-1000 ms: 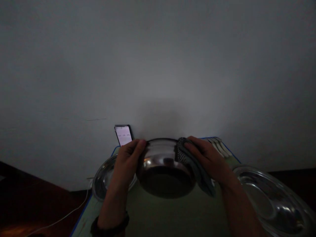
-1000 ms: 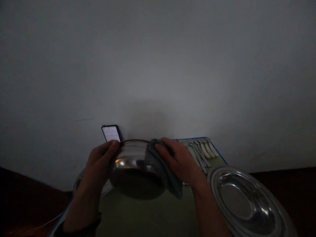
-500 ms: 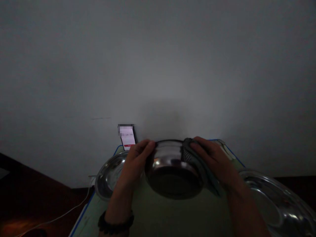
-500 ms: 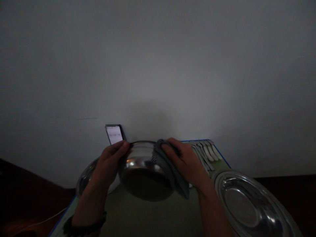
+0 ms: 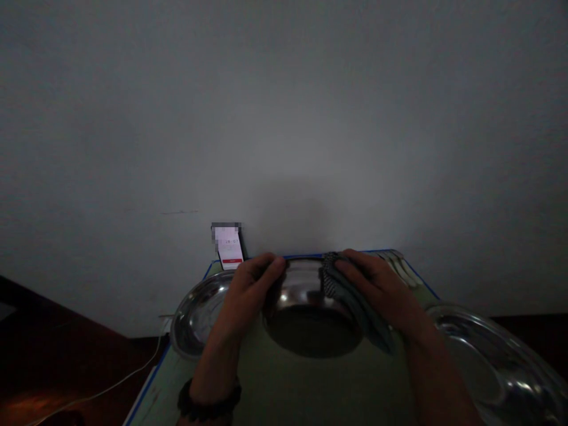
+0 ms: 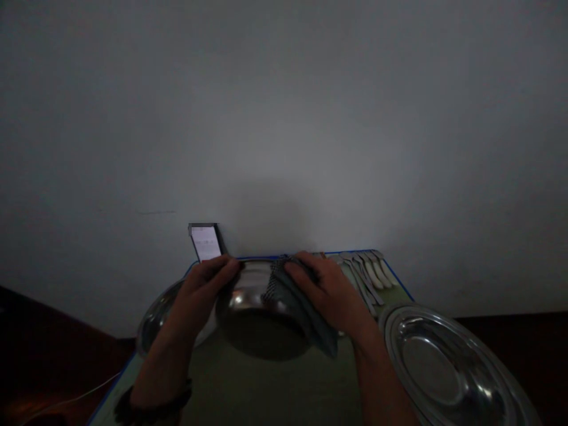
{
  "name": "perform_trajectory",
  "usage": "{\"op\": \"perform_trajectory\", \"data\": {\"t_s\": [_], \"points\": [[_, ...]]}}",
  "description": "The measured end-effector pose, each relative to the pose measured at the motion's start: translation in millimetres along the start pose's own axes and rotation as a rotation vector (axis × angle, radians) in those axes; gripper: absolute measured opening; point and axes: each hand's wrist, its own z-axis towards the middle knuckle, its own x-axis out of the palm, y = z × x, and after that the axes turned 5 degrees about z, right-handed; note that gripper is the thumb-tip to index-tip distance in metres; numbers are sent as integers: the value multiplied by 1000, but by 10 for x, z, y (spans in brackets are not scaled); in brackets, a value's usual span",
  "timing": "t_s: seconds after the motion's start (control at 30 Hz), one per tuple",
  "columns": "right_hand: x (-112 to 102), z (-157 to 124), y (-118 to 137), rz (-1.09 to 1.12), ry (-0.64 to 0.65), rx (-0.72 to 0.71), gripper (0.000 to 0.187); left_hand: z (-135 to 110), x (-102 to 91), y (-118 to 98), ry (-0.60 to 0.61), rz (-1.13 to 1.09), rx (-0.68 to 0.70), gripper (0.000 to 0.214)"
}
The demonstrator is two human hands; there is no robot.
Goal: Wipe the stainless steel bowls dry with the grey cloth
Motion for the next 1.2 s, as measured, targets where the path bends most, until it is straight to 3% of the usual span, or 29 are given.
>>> {"op": "perform_trajectory", "data": {"t_s": [0.07,0.13,0.23,0.37,0.43,0.5,0.63,0.73,0.93,1.2], "points": [[-29,-6,-36,66,-121,21,31,38,-53,71,-168,-220,-94,29],[-72,-15,-61,119,-183,25,30,36,-126,107,-222,-272,-121,28],[-126,-34,-61,112,-143,31,31,-46,-198,61,-40,-23,-19,26],[-98,-45,-7,-7,53,0,28,-145,-140,-105,268,331,140,28],[-55,-35,18,-35,93,-30,27,-135,-85,-141,295,354,159,30],[-29,-23,22,-18,62,-36,27,-101,-54,-116,209,264,133,30],[-90,-30,-36,121,-129,-2,30,-62,-87,-16,-62,-57,10,28],[-174,-62,-67,185,-177,34,31,-96,-115,-57,-80,54,75,25],[-140,-67,41,-73,116,-13,30,-188,-41,-252,180,598,297,20],[-43,-40,53,-91,161,-25,31,-142,-57,-177,193,568,336,18]]}}
